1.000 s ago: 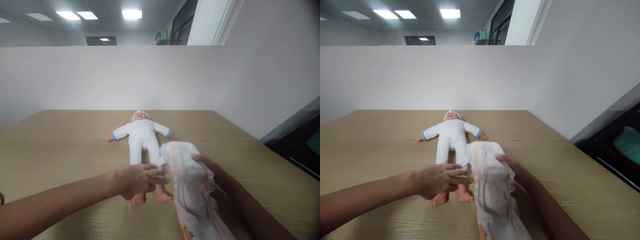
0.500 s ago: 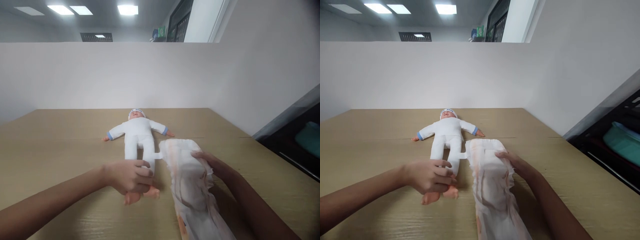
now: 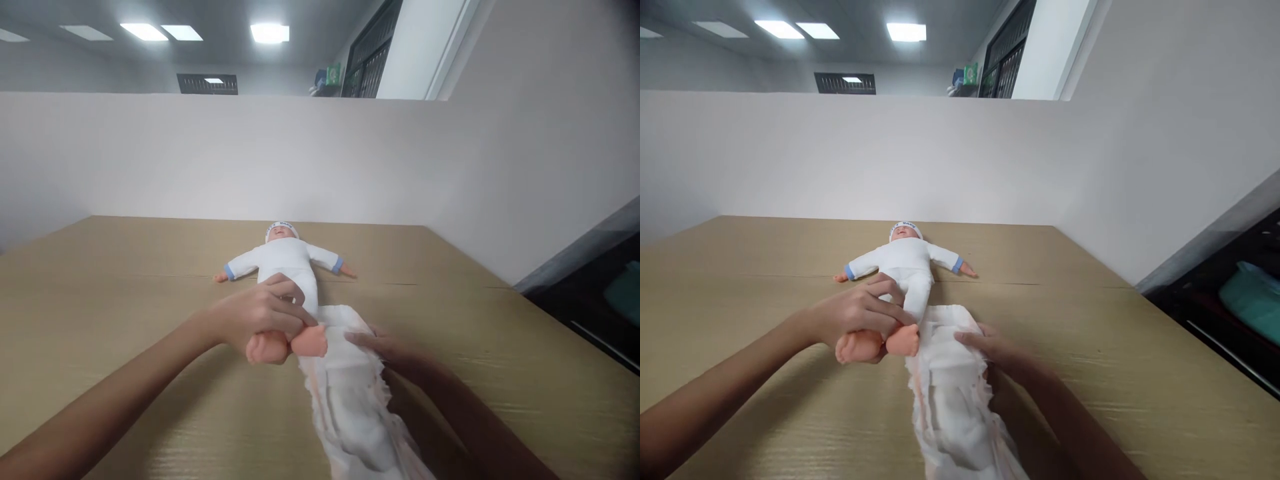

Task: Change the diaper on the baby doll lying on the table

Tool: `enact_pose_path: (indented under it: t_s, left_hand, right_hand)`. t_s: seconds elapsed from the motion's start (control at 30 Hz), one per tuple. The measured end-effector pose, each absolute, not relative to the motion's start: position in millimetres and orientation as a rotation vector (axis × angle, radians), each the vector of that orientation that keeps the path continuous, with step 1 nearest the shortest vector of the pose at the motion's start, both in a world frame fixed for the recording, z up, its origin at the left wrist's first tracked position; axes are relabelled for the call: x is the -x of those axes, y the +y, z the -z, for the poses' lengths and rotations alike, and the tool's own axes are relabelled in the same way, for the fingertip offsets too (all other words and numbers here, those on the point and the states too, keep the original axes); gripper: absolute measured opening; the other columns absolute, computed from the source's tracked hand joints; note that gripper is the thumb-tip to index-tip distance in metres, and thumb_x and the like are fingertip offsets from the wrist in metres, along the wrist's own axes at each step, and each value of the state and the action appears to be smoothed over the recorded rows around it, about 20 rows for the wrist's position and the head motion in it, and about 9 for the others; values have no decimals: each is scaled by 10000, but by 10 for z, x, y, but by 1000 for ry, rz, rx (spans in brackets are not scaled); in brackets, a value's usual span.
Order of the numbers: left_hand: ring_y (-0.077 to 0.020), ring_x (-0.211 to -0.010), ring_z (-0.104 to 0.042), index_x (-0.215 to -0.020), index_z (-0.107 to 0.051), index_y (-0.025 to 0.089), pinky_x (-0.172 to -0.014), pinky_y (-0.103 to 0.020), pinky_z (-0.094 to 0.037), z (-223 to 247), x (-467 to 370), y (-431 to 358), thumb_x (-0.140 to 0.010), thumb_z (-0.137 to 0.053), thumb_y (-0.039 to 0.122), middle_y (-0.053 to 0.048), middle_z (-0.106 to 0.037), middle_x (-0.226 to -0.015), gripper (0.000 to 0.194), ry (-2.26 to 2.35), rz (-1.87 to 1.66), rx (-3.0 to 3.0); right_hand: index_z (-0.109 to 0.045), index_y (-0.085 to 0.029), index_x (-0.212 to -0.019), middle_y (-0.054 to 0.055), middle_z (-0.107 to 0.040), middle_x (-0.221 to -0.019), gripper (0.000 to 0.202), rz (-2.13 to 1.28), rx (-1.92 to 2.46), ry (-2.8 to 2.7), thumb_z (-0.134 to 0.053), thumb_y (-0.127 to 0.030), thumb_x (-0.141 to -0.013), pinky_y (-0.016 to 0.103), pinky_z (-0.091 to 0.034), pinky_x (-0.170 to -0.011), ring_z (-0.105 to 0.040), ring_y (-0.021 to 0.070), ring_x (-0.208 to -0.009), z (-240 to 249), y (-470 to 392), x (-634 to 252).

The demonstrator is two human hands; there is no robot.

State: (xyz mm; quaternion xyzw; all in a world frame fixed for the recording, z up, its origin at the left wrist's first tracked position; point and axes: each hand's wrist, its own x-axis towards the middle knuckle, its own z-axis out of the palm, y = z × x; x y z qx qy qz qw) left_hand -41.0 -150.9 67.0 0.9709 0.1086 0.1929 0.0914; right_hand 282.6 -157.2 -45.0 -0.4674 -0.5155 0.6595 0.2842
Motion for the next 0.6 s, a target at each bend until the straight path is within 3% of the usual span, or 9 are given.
enact_pose_path:
  t_s: [0.1, 0.2, 0.33, 0.47, 0.6]
  left_hand:
    - [-253, -1030, -632, -792, -647, 239, -1018, -434, -442, -775, 397, -1486, -772, -658, 64, -6, -841, -1058, 177, 360, -631, -2820]
    - [-247, -1044, -631, -765, -612, 240, -1042, -424, -446, -823, 401, -1440, -760, -673, 54, 9, -818, -931, 195, 372, -699, -2752]
    - [-248, -1045, -633, -738, -598, 232, -921, -370, -502, -845, 448, -1373, -777, -734, 106, -22, -777, -904, 189, 469, -762, -2668]
    - [-244, -1084, -627, -751, -642, 221, -877, -327, -521, -849, 500, -1309, -792, -803, 178, -46, -737, -938, 172, 567, -780, -2600]
    - [-243, -1068, -617, -738, -624, 219, -909, -337, -520, -840, 520, -1251, -801, -818, 212, -44, -726, -932, 204, 555, -790, -2576]
  right_hand:
    - [-832, -201, -1047, 72, -836, -1072, 486, -1731, 1299, -1422, -842, -631, -819, 427, -616, -940, -765, 334, -1047, 487, -1643, -2532]
    - [-809, -230, -1116, 59, -826, -1080, 451, -1541, 1352, -1625, -793, -595, -852, 494, -609, -978, -741, 380, -1117, 479, -1627, -2328]
    - [-741, -229, -1266, 102, -795, -1225, 398, -850, 1433, -1907, -677, -467, -954, 588, -549, -1063, -691, 408, -1203, 456, -1596, -2272]
    - [-580, -186, -1535, 208, -647, -1508, 583, -188, 1395, -1987, -637, -395, -995, 687, -436, -1167, -555, 450, -1401, 430, -1873, -2274]
    - [-516, -300, -1634, 146, -597, -1607, 630, -274, 1184, -2380, -612, -488, -1040, 610, -483, -1188, -543, 414, -1477, 379, -2357, -2178]
